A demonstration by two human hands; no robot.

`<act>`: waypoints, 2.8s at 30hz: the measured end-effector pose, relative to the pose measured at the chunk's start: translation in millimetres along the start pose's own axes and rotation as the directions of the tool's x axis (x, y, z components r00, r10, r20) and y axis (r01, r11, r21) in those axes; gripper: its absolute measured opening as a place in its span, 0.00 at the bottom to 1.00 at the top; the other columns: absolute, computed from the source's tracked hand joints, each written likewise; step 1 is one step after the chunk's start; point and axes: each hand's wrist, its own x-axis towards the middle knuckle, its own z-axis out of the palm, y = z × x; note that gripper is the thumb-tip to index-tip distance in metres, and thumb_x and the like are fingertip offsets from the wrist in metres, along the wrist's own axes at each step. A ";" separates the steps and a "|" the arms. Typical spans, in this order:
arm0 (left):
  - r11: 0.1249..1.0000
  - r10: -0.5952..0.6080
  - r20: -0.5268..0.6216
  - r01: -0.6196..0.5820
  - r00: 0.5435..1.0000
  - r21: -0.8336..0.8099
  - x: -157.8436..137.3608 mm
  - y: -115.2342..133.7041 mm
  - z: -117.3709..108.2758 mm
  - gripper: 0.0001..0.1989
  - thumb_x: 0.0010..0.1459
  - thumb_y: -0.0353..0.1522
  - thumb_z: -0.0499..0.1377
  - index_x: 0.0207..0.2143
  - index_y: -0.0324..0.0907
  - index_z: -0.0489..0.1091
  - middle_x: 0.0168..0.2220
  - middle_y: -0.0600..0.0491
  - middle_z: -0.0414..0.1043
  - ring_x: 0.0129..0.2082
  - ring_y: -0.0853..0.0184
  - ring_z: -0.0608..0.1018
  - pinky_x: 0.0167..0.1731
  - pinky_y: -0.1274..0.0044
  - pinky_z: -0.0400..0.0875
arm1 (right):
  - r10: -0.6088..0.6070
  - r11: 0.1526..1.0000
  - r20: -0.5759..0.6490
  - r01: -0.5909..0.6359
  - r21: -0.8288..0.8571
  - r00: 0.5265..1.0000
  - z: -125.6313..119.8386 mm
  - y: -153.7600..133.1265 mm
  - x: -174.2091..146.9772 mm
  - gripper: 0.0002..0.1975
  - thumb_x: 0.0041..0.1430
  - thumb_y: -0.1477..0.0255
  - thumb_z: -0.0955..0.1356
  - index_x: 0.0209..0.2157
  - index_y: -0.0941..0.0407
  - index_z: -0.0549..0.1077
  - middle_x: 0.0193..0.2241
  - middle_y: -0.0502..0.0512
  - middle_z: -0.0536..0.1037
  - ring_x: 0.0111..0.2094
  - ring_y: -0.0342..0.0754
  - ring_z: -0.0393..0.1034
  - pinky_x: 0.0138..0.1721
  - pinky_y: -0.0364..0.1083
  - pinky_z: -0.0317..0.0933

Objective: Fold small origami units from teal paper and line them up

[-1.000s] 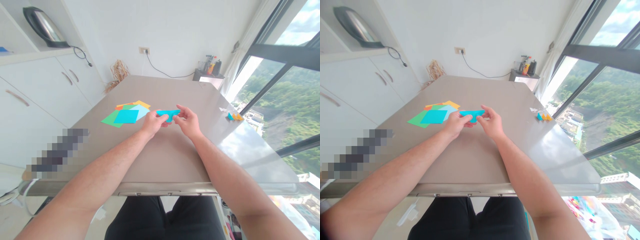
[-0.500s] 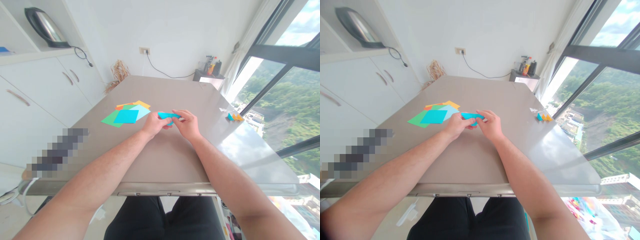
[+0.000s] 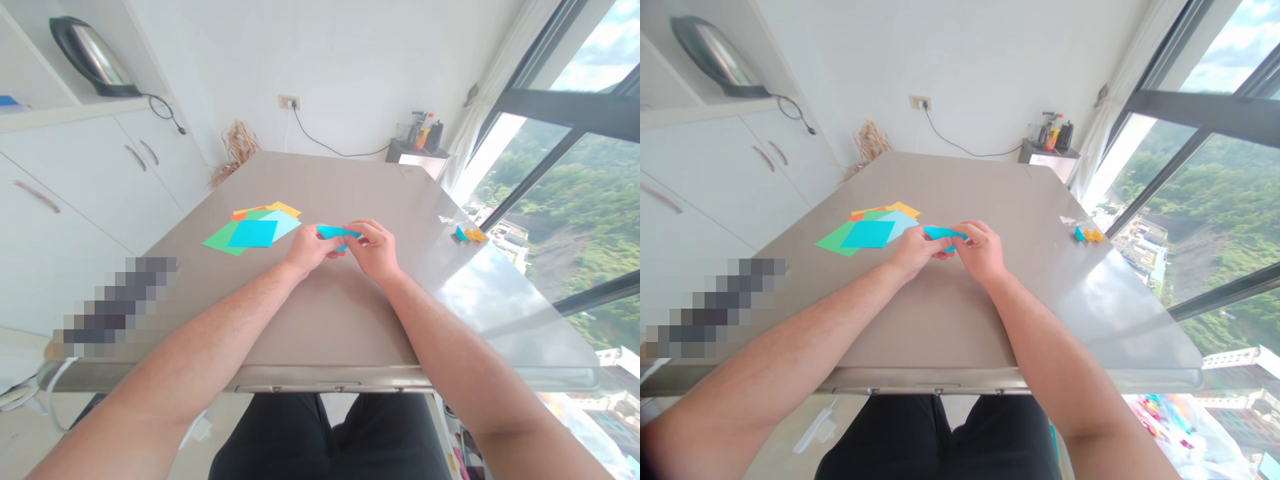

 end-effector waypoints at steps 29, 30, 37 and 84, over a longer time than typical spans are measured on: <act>0.944 0.139 0.128 -0.170 0.982 0.282 -4.8 5.5 -5.5 0.11 0.50 0.32 0.65 0.38 0.43 0.71 0.28 0.56 0.78 0.27 0.65 0.82 0.28 0.76 0.77 | 0.354 0.909 0.265 -0.396 0.127 0.897 -13.2 -11.7 6.3 0.05 0.50 0.69 0.72 0.29 0.55 0.75 0.24 0.49 0.77 0.26 0.43 0.68 0.28 0.42 0.60; 0.945 0.122 0.123 -0.153 0.985 0.288 -5.2 6.3 -5.8 0.11 0.50 0.32 0.65 0.37 0.43 0.72 0.27 0.55 0.78 0.26 0.65 0.82 0.28 0.75 0.77 | 0.359 0.909 0.258 -0.399 0.121 0.897 -12.6 -10.5 6.4 0.05 0.50 0.69 0.72 0.29 0.55 0.75 0.25 0.49 0.77 0.26 0.43 0.68 0.28 0.42 0.60; 0.946 0.067 0.114 -0.100 0.991 0.308 -4.5 5.8 -9.0 0.10 0.50 0.30 0.64 0.37 0.43 0.73 0.25 0.55 0.78 0.25 0.64 0.82 0.28 0.75 0.77 | 0.412 0.859 0.329 -0.482 0.171 0.850 -17.3 -8.1 10.2 0.05 0.46 0.73 0.74 0.28 0.57 0.76 0.24 0.49 0.78 0.26 0.43 0.71 0.27 0.42 0.64; 0.982 0.120 -0.106 -0.102 0.987 0.158 -1.6 5.0 -6.2 0.10 0.46 0.32 0.66 0.34 0.42 0.74 0.22 0.57 0.73 0.23 0.66 0.80 0.25 0.74 0.79 | 0.423 0.732 0.391 -0.562 0.384 0.817 -19.5 -14.3 10.7 0.08 0.48 0.74 0.72 0.34 0.55 0.75 0.23 0.49 0.77 0.27 0.46 0.75 0.25 0.43 0.68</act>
